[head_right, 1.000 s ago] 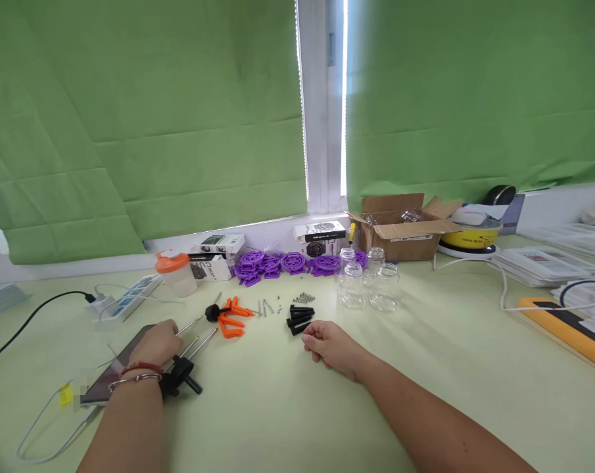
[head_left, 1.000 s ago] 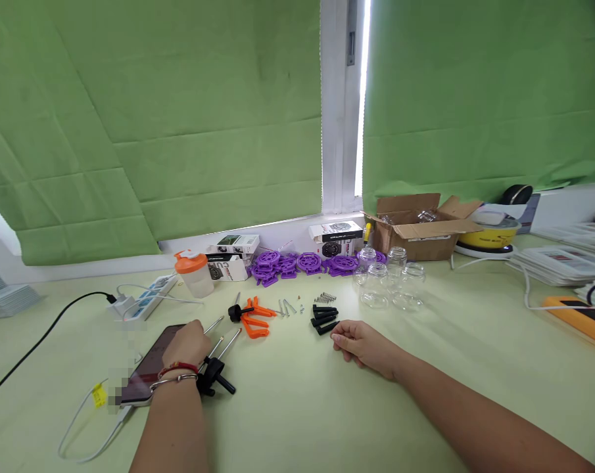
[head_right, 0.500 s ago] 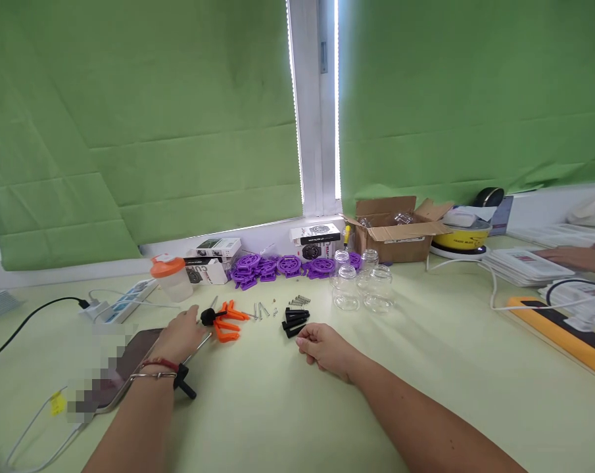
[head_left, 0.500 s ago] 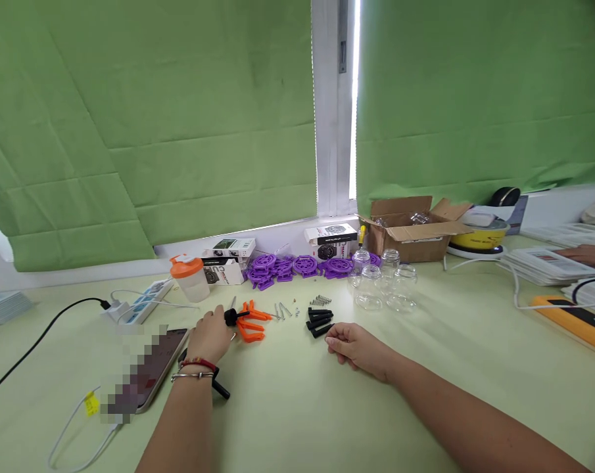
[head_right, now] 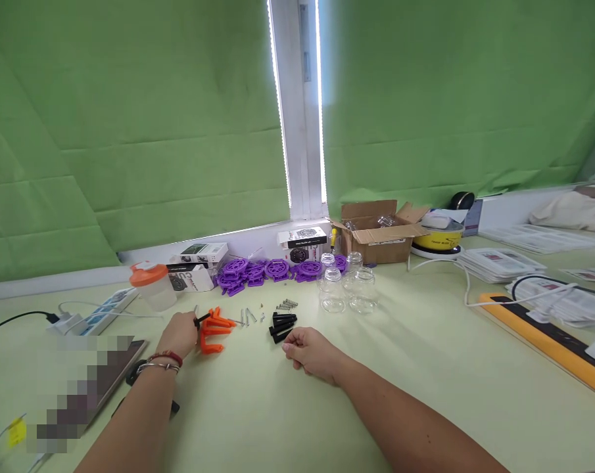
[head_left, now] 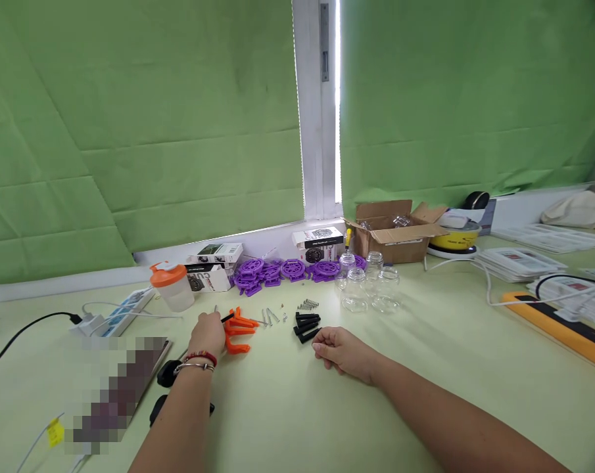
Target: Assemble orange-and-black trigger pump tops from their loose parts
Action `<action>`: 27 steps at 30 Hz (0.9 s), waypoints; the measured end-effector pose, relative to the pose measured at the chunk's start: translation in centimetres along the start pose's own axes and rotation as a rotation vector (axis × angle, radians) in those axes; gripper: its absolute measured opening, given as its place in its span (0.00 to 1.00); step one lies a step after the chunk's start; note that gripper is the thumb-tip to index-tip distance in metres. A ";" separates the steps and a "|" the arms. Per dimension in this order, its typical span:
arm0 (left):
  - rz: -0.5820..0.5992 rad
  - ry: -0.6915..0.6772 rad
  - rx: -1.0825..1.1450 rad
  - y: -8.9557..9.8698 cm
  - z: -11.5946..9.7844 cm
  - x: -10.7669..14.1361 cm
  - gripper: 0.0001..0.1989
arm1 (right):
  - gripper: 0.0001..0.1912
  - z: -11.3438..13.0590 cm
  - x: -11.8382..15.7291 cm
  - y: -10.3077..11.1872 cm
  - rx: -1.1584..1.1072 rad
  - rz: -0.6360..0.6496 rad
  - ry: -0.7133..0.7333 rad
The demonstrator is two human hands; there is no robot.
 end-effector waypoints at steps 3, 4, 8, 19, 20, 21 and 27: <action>-0.069 0.018 0.017 2.0 -0.4 0.7 0.15 | 0.14 0.0 0.1 0.0 -0.010 -0.001 0.002; -0.101 0.010 0.036 2.8 -0.7 1.1 0.16 | 0.14 0.1 0.1 0.0 -0.013 -0.002 -0.001; -0.301 -0.136 0.413 6.3 -2.6 4.3 0.15 | 0.14 0.1 0.1 0.0 0.008 0.004 0.004; 0.477 0.126 1.767 -2.1 -6.8 8.3 0.16 | 0.16 5.9 -8.2 1.1 0.877 -0.234 0.282; 0.489 0.150 1.806 -2.4 -6.8 8.3 0.14 | 0.17 6.3 -9.2 0.8 0.927 -0.222 0.285; 0.498 0.166 1.839 -2.5 -6.7 8.3 0.13 | 0.18 6.5 -10.2 0.5 0.958 -0.208 0.282; 0.651 0.146 1.938 -2.6 -7.3 8.5 0.13 | 0.14 5.9 -14.0 -1.0 1.019 -0.124 0.220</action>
Point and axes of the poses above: each hand's wrist, its own x-axis away from the middle knuckle, its own y-axis out of the back of the hand, z = x × y, the point moved 7 cm from there along -x, towards the middle knuckle, and after that the axes turned 3 degrees about y, right-handed, at the moved point
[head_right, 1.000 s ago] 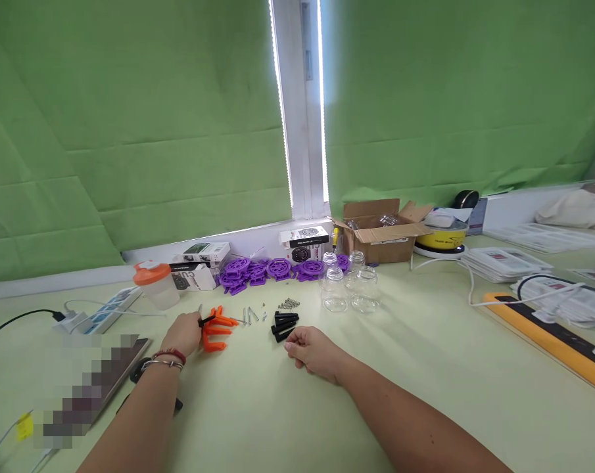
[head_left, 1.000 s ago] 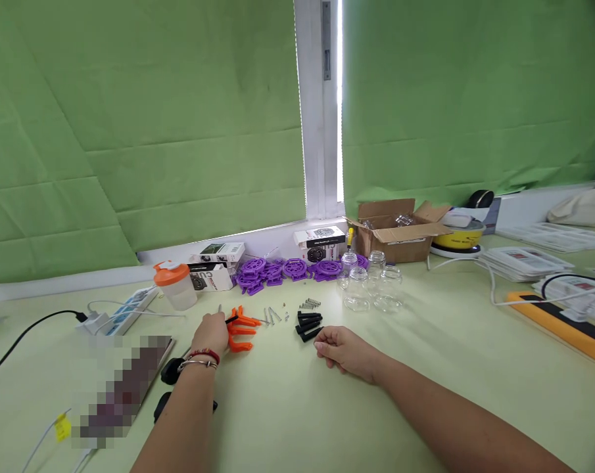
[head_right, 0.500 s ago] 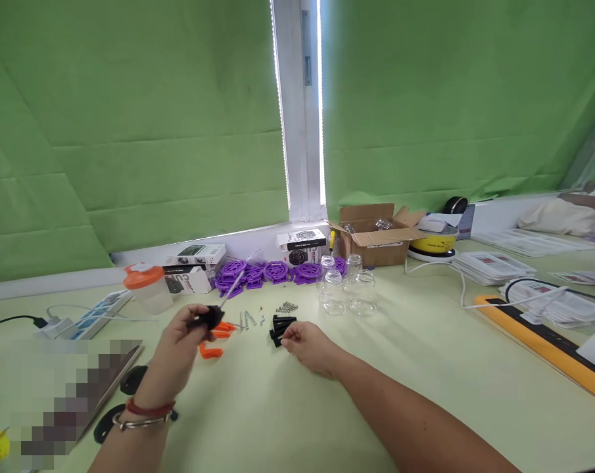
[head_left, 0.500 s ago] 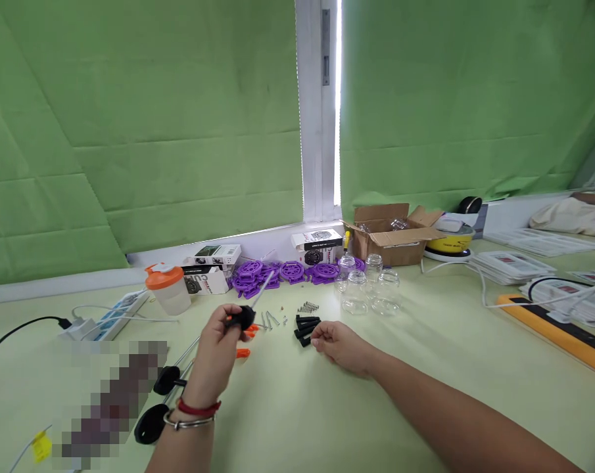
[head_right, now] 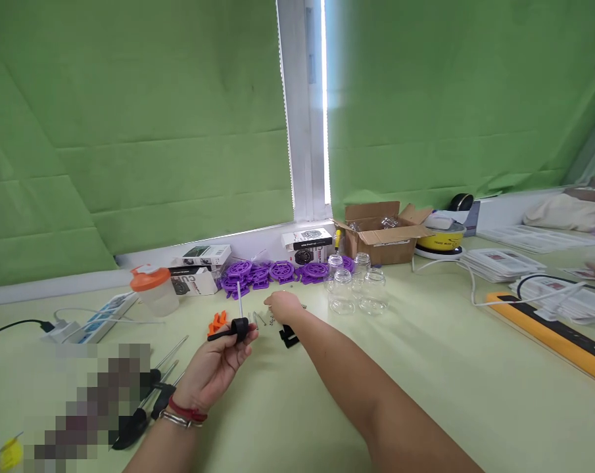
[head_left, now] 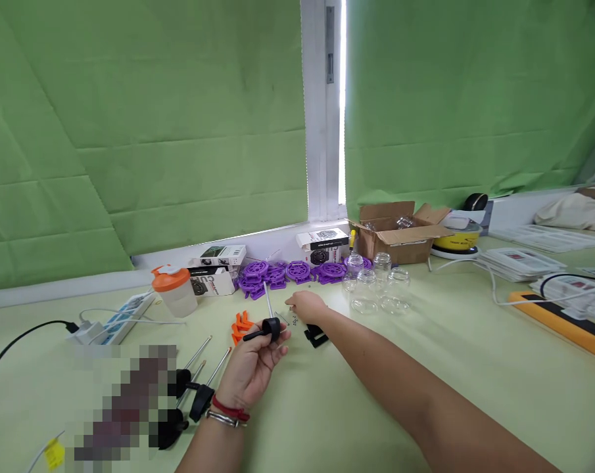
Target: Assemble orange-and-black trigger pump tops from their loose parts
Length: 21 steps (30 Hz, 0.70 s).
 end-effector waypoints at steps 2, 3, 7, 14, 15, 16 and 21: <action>0.029 -0.009 0.010 -0.3 0.0 0.0 0.15 | 0.11 0.0 -0.4 -0.4 0.007 0.015 -0.020; 0.038 -0.017 0.011 -0.4 0.0 0.1 0.17 | 0.10 -0.1 -0.4 -0.6 0.006 0.015 -0.032; 0.103 -0.039 0.048 -1.2 -0.4 0.6 0.20 | 0.08 -0.3 -0.5 -0.3 -0.034 -0.035 -0.081; 0.045 -0.085 -0.124 -1.2 -0.8 0.6 0.17 | 0.10 -0.7 2.8 2.7 -0.294 -0.225 -0.143; 0.018 -0.104 -0.234 -1.1 -0.8 0.5 0.16 | 0.11 -0.8 3.9 3.0 -0.357 -0.227 -0.153; 0.001 -0.120 -0.348 -1.1 -0.7 0.5 0.15 | 0.12 -0.8 5.2 3.1 -0.438 -0.215 -0.162; 0.075 -0.142 -0.749 -1.6 0.1 0.7 0.24 | 0.11 -2.0 11.9 0.5 -1.261 -0.060 -0.340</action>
Point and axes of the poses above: each hand's wrist, its own x-axis away from the middle knuckle, its own y-axis out of the back of the hand, z = x × y, the point moved 7 cm from there along -x, towards the middle knuckle, and after that the axes turned 3 degrees about y, right-handed, at the moved point
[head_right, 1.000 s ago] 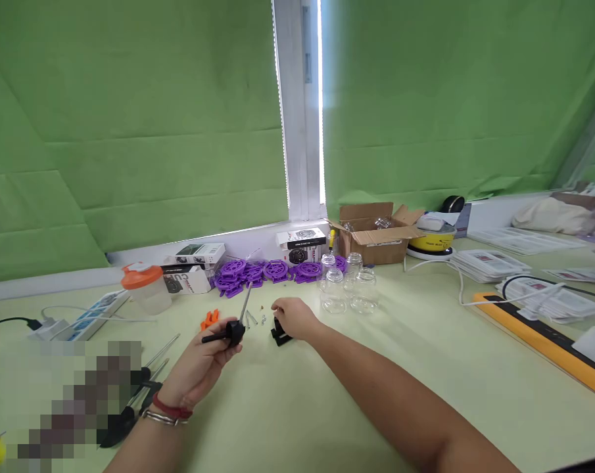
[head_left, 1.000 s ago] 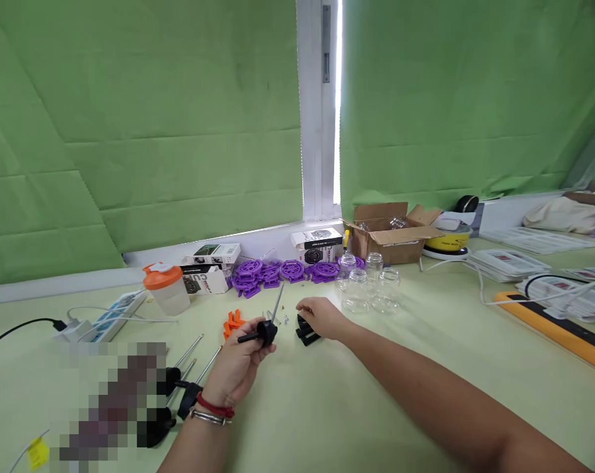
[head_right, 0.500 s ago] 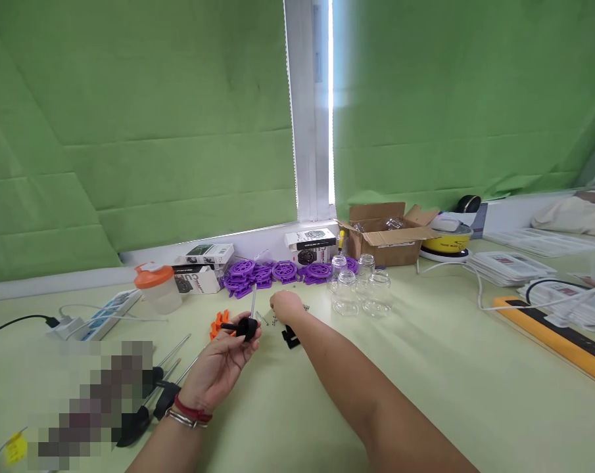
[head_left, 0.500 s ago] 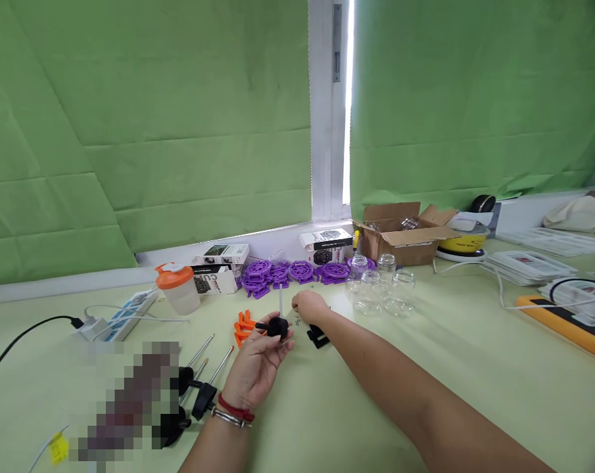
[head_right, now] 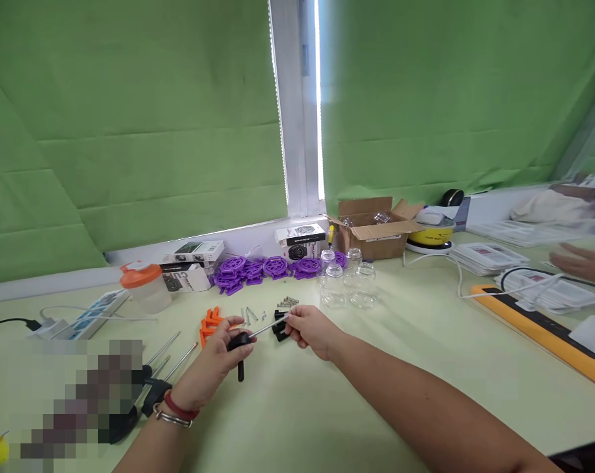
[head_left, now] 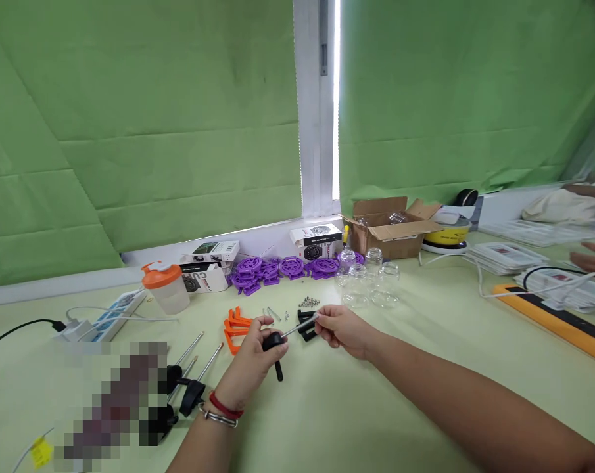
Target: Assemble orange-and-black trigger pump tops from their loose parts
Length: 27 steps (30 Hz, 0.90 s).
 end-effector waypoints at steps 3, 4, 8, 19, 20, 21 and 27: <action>0.097 0.065 -0.191 -0.5 1.1 -0.1 0.24 | 0.11 -2.4 1.6 0.9 -0.146 0.002 -0.074; 0.121 0.091 -0.260 -0.7 1.6 -0.2 0.21 | 0.11 -2.9 1.8 1.1 -0.175 -0.007 -0.081; 0.192 0.088 -0.416 -1.2 2.4 -0.4 0.14 | 0.11 -3.8 1.5 1.5 -0.202 -0.029 -0.046; 0.287 0.064 -0.380 -1.9 1.6 -0.2 0.12 | 0.10 -3.9 1.5 1.4 -0.120 -0.024 0.004; 0.288 0.063 -0.378 -1.9 1.5 -0.2 0.12 | 0.10 -3.8 1.5 1.4 -0.120 -0.023 0.007; 0.289 0.062 -0.377 -1.9 1.5 -0.2 0.12 | 0.10 -3.8 1.5 1.3 -0.118 -0.021 0.012; 0.292 0.063 -0.395 -1.9 1.6 -0.1 0.13 | 0.08 -3.7 1.4 1.4 -0.046 -0.008 0.039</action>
Point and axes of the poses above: each hand's wrist, its own x-axis away from the middle knuckle, its own y-axis out of the back of the hand, z = x × y, the point moved 7 cm from there along -x, towards the middle knuckle, and after that the axes turned 3 degrees about y, right-handed, at the moved point
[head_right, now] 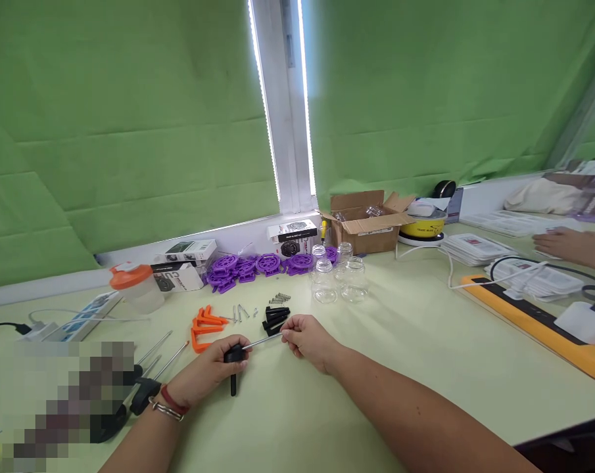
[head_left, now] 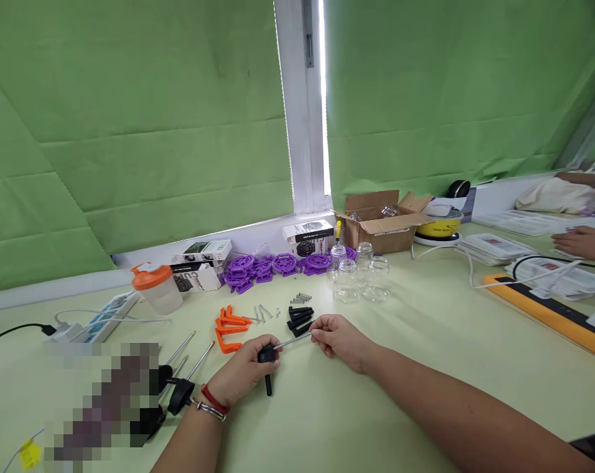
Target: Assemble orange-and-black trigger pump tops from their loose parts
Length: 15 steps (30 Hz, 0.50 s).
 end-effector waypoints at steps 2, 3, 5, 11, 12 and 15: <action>0.000 0.011 -0.004 0.0 0.0 0.1 0.14 | 0.06 0.3 0.1 0.0 0.073 0.011 0.024; -0.001 0.018 -0.010 0.0 0.0 0.1 0.14 | 0.06 0.5 0.2 -0.1 0.113 0.017 0.036; -0.002 0.027 -0.027 0.0 0.0 0.2 0.14 | 0.05 0.9 0.3 -0.1 0.169 0.021 0.045; 0.001 -0.019 -0.011 0.0 -0.1 0.1 0.12 | 0.09 1.0 0.3 -0.2 0.217 0.013 0.043; 0.001 -0.023 -0.008 0.0 -0.1 0.1 0.11 | 0.10 0.9 0.2 -0.2 0.237 0.012 0.052; 0.019 -0.014 -0.001 -0.2 -0.2 0.2 0.11 | 0.12 0.7 0.1 -0.1 0.291 0.013 0.078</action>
Point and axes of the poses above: each hand's wrist, its own x-axis away from the middle knuckle, its own y-axis out of the back of the hand, z = x × y, the point moved 7 cm from there along -x, towards the middle knuckle, and after that the axes turned 3 degrees about y, right-handed, at the moved point
